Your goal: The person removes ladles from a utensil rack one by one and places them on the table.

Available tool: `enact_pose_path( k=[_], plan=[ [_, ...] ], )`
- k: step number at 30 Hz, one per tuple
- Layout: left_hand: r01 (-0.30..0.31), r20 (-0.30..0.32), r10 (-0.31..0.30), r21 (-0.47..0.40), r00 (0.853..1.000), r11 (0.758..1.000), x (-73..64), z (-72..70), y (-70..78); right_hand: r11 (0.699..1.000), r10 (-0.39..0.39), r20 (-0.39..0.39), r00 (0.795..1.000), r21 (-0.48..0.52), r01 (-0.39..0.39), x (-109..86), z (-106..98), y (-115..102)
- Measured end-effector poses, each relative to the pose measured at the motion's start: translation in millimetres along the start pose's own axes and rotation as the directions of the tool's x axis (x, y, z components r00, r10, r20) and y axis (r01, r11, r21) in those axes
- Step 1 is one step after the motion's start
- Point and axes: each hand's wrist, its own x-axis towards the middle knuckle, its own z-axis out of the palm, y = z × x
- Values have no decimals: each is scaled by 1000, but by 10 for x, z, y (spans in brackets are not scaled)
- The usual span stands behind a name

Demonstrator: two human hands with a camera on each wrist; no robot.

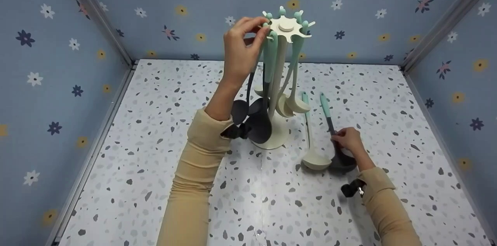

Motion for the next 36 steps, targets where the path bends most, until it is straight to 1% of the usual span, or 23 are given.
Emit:
enact_pose_path(
  k=[7,12,16,18,20,21,24,25,26,27,30,32,34,36],
  plan=[
    [9,3,-9,0,1000,1000,0,-4,3,999,16,-17,1000,-33,-17,-40,15,-38],
    [4,2,-4,11,1000,1000,-2,-8,4,997,-2,-34,999,-72,-1,-89,-7,-59],
    [8,0,-8,12,1000,1000,-1,-7,9,995,-47,-58,997,-92,42,-144,-30,-96],
    [9,1,-9,12,1000,1000,0,-3,5,992,-93,-74,993,-96,86,-174,-40,-122],
    [16,3,-16,12,1000,1000,-16,-12,78,986,-146,-94,985,-94,137,-206,-44,-156],
    [18,4,-18,12,1000,1000,-16,-9,78,982,-176,-107,979,-92,167,-227,-45,-181],
    [31,8,-31,8,999,999,-12,-4,79,963,-266,-149,952,-80,256,-289,-42,-276],
    [36,10,-36,6,999,999,-10,-2,77,955,-294,-168,941,-78,285,-313,-41,-315],
    [33,11,-33,3,999,999,0,5,37,945,-326,-192,926,-79,316,-337,-39,-356],
    [28,12,-28,2,1000,1000,8,11,-2,935,-354,-217,910,-74,346,-363,-39,-403],
    [11,12,-11,4,1000,1000,6,7,-10,896,-440,-305,845,-84,437,-430,-25,-540],
    [4,11,-4,3,1000,1000,1,3,-3,871,-479,-356,802,-85,483,-471,-11,-632],
    [4,11,-4,1,1000,1000,-3,-1,3,855,-499,-390,774,-74,514,-513,0,-721],
    [6,13,-6,-2,1000,1000,-8,-3,9,841,-509,-417,753,-55,538,-553,10,-803]
  ],
)
